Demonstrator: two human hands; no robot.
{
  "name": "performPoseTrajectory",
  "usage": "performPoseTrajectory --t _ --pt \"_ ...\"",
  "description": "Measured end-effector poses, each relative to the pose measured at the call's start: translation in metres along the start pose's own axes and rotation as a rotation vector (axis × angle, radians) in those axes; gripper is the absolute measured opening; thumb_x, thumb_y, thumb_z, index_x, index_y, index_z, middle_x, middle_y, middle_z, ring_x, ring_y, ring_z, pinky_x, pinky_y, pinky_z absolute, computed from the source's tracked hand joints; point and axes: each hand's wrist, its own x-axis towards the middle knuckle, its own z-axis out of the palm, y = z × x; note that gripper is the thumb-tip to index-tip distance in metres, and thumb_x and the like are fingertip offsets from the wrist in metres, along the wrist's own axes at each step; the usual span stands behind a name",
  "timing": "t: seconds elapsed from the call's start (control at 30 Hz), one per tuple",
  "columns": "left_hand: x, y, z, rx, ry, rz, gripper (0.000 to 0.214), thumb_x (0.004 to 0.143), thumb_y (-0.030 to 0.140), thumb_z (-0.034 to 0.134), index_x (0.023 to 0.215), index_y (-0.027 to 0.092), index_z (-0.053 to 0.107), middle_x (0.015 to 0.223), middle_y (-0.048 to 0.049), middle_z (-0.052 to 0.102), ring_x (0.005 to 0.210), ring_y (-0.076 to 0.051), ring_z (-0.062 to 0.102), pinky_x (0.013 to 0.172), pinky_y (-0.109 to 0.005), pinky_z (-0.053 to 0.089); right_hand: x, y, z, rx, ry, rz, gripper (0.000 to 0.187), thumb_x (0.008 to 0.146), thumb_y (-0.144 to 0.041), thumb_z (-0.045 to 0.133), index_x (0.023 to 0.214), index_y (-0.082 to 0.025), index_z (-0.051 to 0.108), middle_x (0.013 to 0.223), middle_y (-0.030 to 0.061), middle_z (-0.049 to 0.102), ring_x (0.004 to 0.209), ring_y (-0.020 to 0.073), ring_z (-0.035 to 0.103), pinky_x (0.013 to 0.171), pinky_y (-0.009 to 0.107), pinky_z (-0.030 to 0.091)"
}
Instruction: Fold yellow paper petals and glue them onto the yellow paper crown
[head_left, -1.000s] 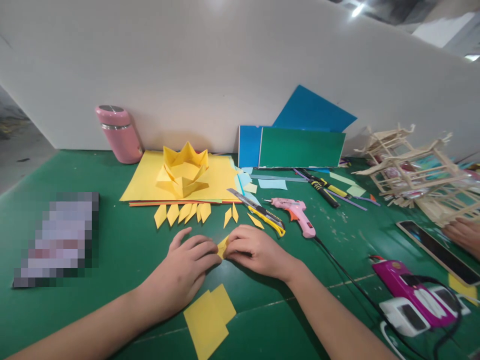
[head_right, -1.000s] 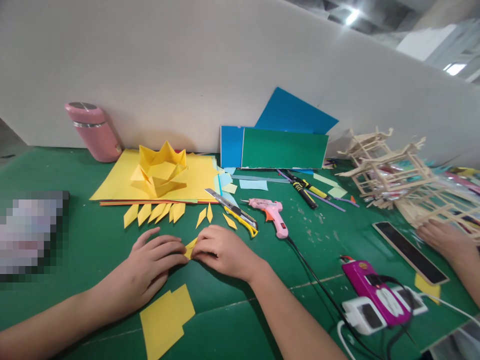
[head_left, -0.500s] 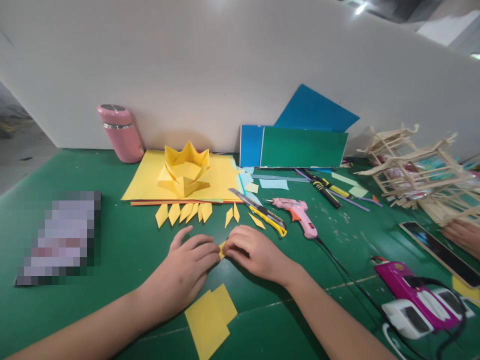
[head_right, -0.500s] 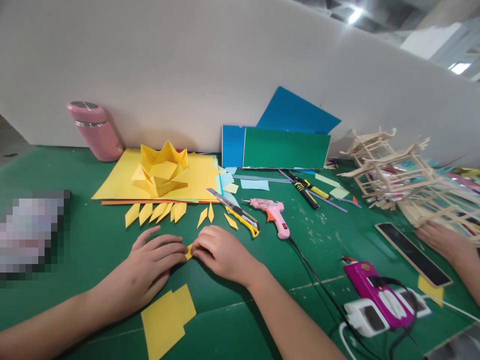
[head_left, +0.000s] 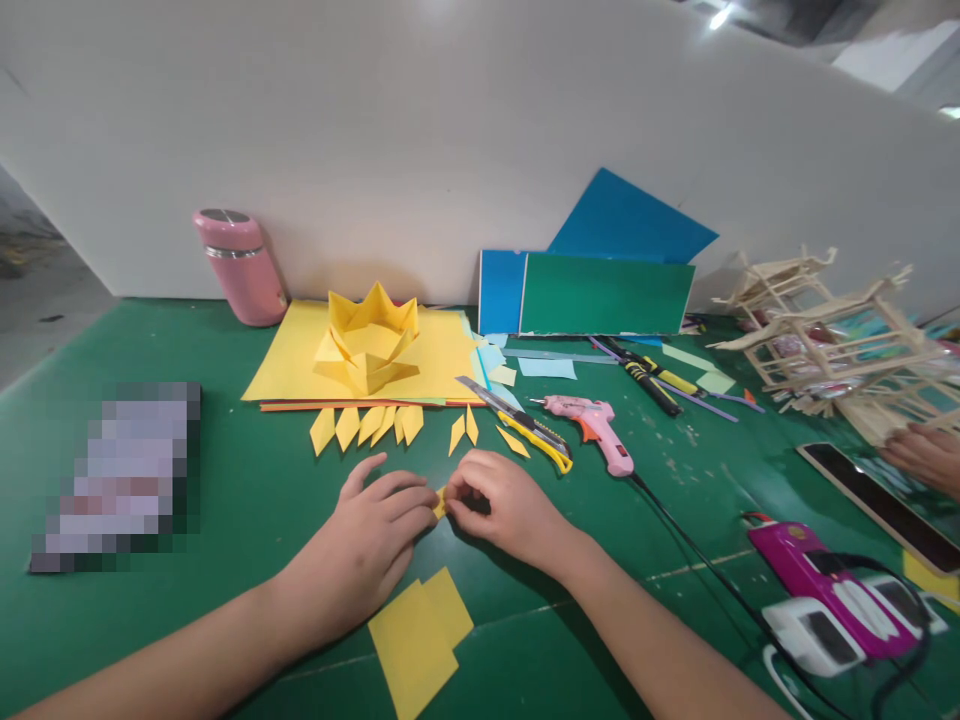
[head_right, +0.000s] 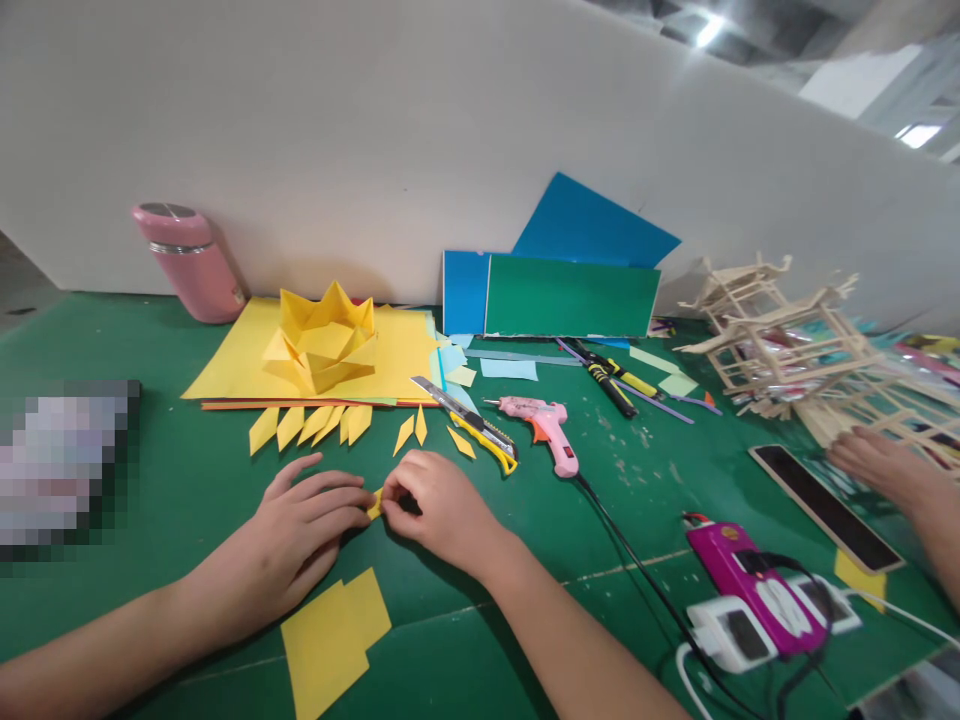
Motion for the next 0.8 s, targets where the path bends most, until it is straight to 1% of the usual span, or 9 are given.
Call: performPoseTrajectory --t 0.23,0.43,0.67,0.8 --pt "-0.0012 0.0013 0.0006 0.005 0.016 0.013 0.031 0.081 0.007 0.038 0.088 0.024 0.064 0.097 -0.001 0.071 0.103 -0.021 0.059 0.107 -0.049 0.024 0.0007 0.0001 0.0013 -0.009 -0.001 0.022 0.013 0.077 -0.009 0.059 0.071 -0.019 0.053 0.07 -0.0012 0.052 0.068 0.0139 0.051 0.061 0.024 0.037" --pt "-0.0002 0.0018 0.0002 0.012 -0.013 0.013 0.04 0.079 0.006 0.039 0.104 0.026 0.063 0.1 -0.0013 0.071 0.101 -0.02 0.059 0.109 -0.051 0.021 0.0006 0.0006 0.0008 0.009 0.001 0.027 0.013 0.077 -0.009 0.06 0.071 -0.019 0.053 0.07 -0.0013 0.053 0.069 0.0139 0.051 0.061 0.024 0.038" --pt "-0.0019 -0.0002 0.0024 -0.013 0.001 0.015 0.04 0.08 0.006 0.037 0.103 0.027 0.063 0.099 -0.0005 0.07 0.101 -0.02 0.059 0.108 -0.051 0.017 0.0013 0.0005 -0.0004 0.049 -0.006 0.054 0.014 0.078 -0.008 0.062 0.071 -0.018 0.055 0.069 -0.0023 0.051 0.067 0.0125 0.05 0.059 0.023 0.036" --pt "-0.0019 0.0007 0.0024 -0.008 -0.009 0.015 0.039 0.08 0.006 0.038 0.104 0.026 0.062 0.1 -0.0018 0.07 0.101 -0.021 0.058 0.109 -0.052 0.016 0.0014 -0.0006 -0.0007 0.052 -0.007 0.062 0.013 0.078 -0.009 0.061 0.07 -0.017 0.055 0.068 -0.0024 0.05 0.067 0.0125 0.049 0.059 0.023 0.036"
